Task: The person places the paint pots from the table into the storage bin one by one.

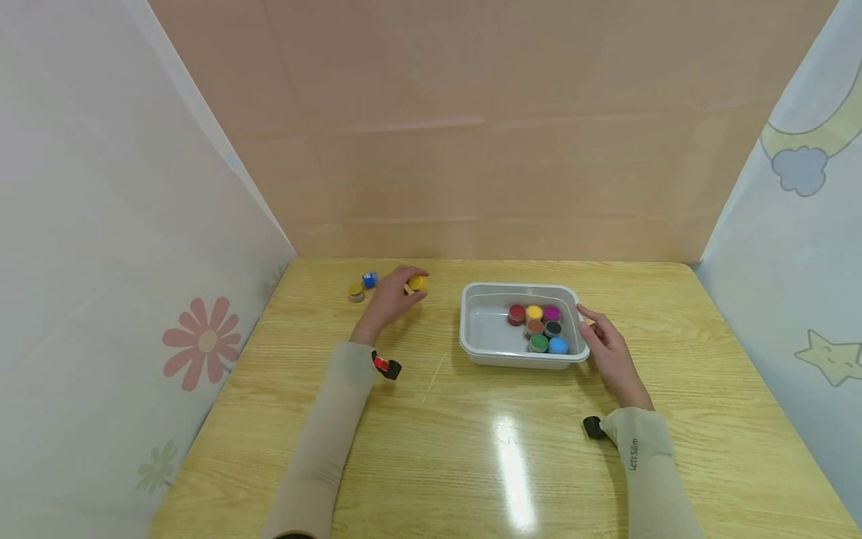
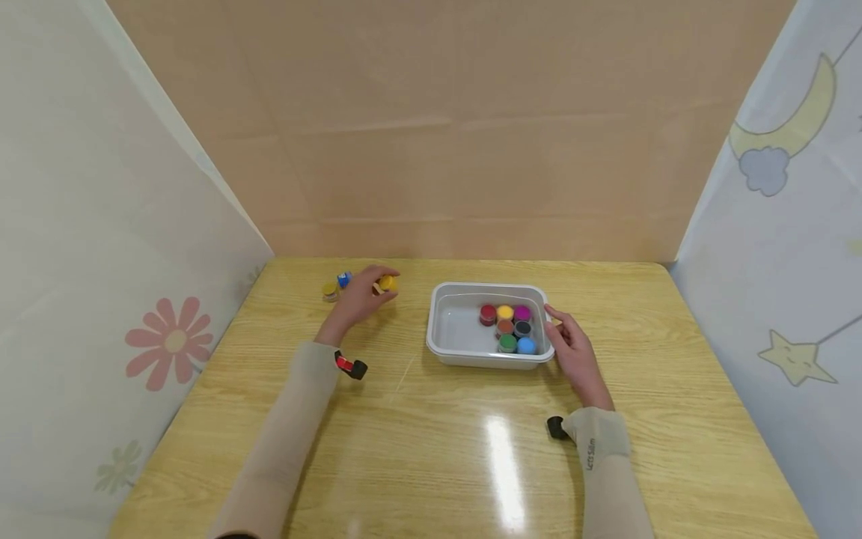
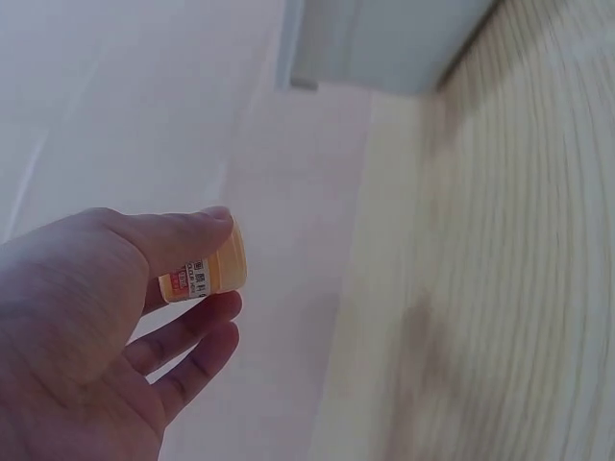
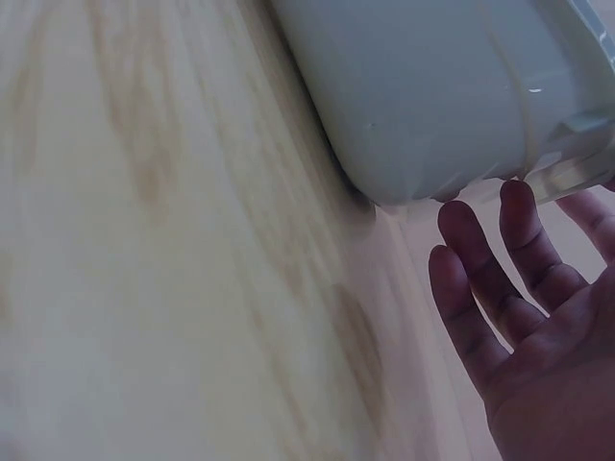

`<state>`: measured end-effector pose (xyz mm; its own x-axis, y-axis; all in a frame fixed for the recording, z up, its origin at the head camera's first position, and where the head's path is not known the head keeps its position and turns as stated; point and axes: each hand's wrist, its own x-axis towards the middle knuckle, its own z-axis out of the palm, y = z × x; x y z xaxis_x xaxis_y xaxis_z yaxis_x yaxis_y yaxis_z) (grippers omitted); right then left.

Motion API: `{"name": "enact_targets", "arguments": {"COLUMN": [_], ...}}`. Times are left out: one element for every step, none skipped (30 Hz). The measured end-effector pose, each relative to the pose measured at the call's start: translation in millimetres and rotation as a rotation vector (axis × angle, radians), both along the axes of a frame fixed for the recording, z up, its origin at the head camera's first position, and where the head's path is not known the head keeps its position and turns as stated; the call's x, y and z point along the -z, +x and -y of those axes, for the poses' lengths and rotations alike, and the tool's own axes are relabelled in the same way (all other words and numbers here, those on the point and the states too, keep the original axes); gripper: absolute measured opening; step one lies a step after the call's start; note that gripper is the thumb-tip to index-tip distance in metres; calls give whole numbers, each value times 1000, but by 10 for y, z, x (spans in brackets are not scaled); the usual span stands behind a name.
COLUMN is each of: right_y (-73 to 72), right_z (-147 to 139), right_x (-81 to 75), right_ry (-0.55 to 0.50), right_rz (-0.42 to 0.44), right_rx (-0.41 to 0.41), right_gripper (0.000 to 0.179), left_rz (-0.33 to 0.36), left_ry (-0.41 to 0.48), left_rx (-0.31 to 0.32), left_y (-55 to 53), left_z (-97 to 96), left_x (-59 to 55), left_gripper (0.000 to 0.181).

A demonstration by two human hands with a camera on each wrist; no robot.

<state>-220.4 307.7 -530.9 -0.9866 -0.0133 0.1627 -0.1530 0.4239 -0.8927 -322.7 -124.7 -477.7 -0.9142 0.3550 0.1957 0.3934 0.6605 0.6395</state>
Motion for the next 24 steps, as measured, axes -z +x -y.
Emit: {"name": "enact_targets", "arguments": {"right_y": [-2,-2,-2,-2,-2,-2,0,3,6,9,12,15,17,19,20,20,19,18,17,16,16,14,12,12], "right_z": [2,5,7,8,8,7,7,6,6,5,5,6,7,8,9,11,11,11,10,10,10,8,5,4], "right_x": [1,0,-2,-5,-8,-12,-16,-21,-25,-26,-29,-30,-32,-32,-32,-32,-31,-30,-29,-29,-30,-30,-29,-30], "right_ry": [0,0,-1,-1,-1,-1,-4,-5,-5,-2,-3,-5,-6,-3,0,0,-3,-2,-1,0,-1,-2,-1,-2], "right_rz": [0,-1,0,1,2,4,6,8,10,12,15,18,21,24,26,27,28,27,26,23,22,20,19,18], "right_rx": [0,-1,-1,-1,0,1,1,0,0,-2,0,0,1,2,2,3,5,4,3,1,0,-2,-3,-4], "right_gripper": [49,49,49,49,49,49,49,49,49,50,50,50,50,50,50,50,50,50,50,50,50,50,50,49], "left_rz": [-5,-9,-11,-17,-23,-29,-35,-40,-44,-47,-49,-52,-52,-53,-52,-51,-50,-47,-45,-45,-44,-44,-42,-38], "left_ry": [2,5,11,17,24,30,35,42,48,51,58,61,66,68,72,77,83,86,92,97,106,114,120,128], "left_rx": [3,7,13,23,33,45,59,72,86,97,108,117,125,132,138,146,155,162,171,181,191,201,210,219], "left_y": [12,23,34,47,58,68,77,87,98,109,117,129,142,154,165,174,184,193,200,209,216,224,231,238], "left_z": [-30,-58,-85,-113,-141,-168,-196,-224,-252,-279,-308,-337,-366,-394,-424,-454,-484,-515,-546,-577,-608,-639,-669,-700], "left_x": [-16,-29,-43,-60,-72,-84,-97,-109,-123,-134,-143,-154,-166,-175,-182,-187,-193,-196,-198,-201,-203,-205,-205,-207], "left_gripper": [39,38,38,38,38,38,39,39,39,39,39,39,39,39,39,39,38,38,38,38,38,38,37,36]}}
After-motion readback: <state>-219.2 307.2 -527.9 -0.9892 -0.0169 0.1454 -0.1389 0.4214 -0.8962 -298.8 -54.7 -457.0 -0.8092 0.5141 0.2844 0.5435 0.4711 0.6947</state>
